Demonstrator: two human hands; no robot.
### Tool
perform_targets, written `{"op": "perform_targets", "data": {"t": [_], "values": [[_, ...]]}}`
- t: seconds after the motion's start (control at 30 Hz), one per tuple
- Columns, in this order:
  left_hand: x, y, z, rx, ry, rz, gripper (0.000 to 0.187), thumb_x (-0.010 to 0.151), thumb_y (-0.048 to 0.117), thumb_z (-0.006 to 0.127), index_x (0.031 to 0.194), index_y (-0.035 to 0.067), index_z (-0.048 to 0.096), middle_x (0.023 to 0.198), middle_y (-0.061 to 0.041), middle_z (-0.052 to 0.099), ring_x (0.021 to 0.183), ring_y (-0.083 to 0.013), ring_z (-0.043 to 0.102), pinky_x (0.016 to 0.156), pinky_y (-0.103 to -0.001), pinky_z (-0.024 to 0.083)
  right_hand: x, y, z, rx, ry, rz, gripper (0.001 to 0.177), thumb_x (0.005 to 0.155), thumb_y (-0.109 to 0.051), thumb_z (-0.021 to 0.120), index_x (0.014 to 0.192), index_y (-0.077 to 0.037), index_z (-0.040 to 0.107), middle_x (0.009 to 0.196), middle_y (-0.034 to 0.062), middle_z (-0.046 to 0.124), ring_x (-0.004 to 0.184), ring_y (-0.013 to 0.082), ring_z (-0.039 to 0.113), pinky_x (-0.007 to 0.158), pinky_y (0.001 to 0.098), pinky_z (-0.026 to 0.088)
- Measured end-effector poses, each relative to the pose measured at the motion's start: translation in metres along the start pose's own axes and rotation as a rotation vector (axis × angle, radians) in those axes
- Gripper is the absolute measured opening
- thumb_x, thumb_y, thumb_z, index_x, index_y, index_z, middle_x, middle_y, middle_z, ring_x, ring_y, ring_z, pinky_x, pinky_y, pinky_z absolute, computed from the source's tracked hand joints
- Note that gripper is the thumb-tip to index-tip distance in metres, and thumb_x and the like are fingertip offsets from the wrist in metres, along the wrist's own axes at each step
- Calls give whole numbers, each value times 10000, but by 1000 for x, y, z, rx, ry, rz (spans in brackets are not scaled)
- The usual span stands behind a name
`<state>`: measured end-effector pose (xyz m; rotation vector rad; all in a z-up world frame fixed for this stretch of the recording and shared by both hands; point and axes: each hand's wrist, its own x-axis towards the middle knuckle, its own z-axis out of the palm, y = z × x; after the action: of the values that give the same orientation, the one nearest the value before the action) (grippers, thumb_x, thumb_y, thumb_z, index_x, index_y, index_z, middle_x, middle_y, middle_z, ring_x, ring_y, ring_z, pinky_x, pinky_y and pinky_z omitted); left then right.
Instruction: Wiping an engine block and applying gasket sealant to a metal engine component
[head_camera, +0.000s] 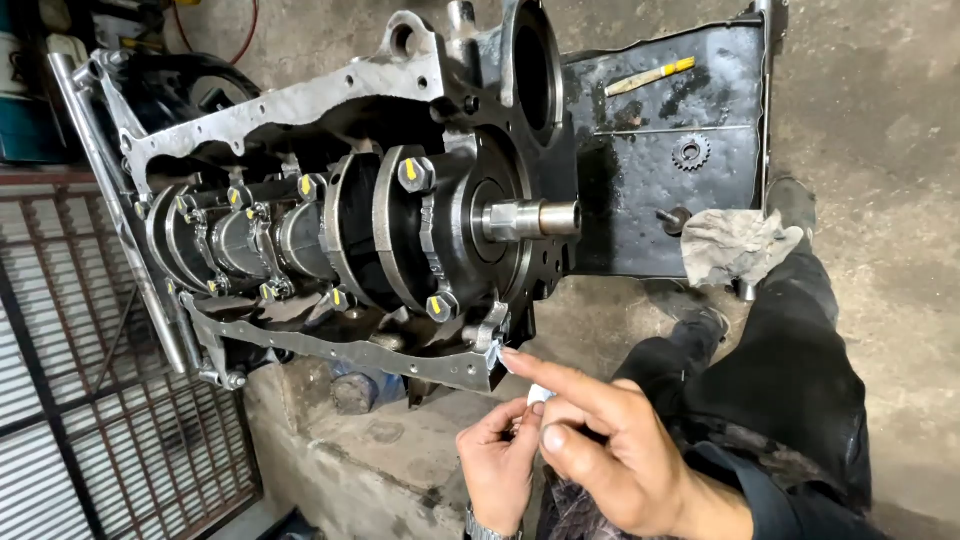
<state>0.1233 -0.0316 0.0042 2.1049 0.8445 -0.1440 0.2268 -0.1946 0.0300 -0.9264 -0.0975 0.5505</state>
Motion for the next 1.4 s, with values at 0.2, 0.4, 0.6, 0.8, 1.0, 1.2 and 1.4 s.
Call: {"op": "perform_targets", "data": {"t": [0.2, 0.4, 0.6, 0.8, 1.0, 1.2, 1.4], "values": [[-1, -10, -2, -6, 11, -15, 132, 801, 172, 814, 820, 42, 837, 605, 50, 665, 576, -33, 501, 537, -252, 480, 8, 9, -4, -451, 78, -173, 516, 986, -346, 483, 1407, -52, 532, 553, -50, 526, 461, 90, 478, 507, 230, 453], [-2, -4, 0, -75, -19, -52, 80, 776, 72, 792, 825, 21, 830, 629, 16, 709, 623, -44, 562, 555, -260, 513, 9, 6, 0, -537, 101, -315, 503, 952, -290, 509, 1364, -5, 541, 572, -73, 634, 451, 99, 578, 497, 261, 527], [1, -6, 2, 16, -12, 12, 93, 822, 102, 762, 830, 41, 832, 619, 42, 687, 566, -36, 519, 536, -246, 493, 10, -13, -10, -262, -74, -108, 660, 1002, -510, 399, 1446, -28, 469, 582, -33, 650, 547, 70, 629, 578, 251, 541], [4, -1, 5, -29, 21, -30, 77, 810, 104, 798, 820, 37, 834, 627, 18, 738, 572, -34, 569, 539, -237, 513, 18, -20, -23, -88, -44, 17, 561, 951, -377, 514, 1351, 16, 537, 573, -43, 593, 533, 77, 544, 662, 252, 510], [1, -5, 6, -50, 22, -68, 87, 804, 103, 804, 823, 24, 834, 627, 9, 739, 569, -36, 579, 548, -237, 533, 24, -10, -36, 737, -252, 256, 736, 902, -202, 610, 1501, 130, 340, 538, 62, 526, 443, 114, 395, 466, 251, 337], [3, -2, 5, -25, 27, -44, 93, 815, 123, 803, 824, 35, 832, 599, 40, 672, 542, -38, 491, 502, -238, 452, 18, -10, -27, 423, -196, 246, 734, 892, -262, 598, 1523, 26, 360, 543, 50, 542, 455, 100, 423, 412, 213, 323], [2, -7, 5, -48, 25, -51, 85, 807, 114, 800, 836, 41, 833, 664, 13, 759, 584, -36, 576, 555, -238, 524, 25, -18, -25, -48, -216, 16, 636, 973, -269, 524, 1525, 6, 368, 540, -56, 465, 475, 85, 390, 510, 255, 398]]}}
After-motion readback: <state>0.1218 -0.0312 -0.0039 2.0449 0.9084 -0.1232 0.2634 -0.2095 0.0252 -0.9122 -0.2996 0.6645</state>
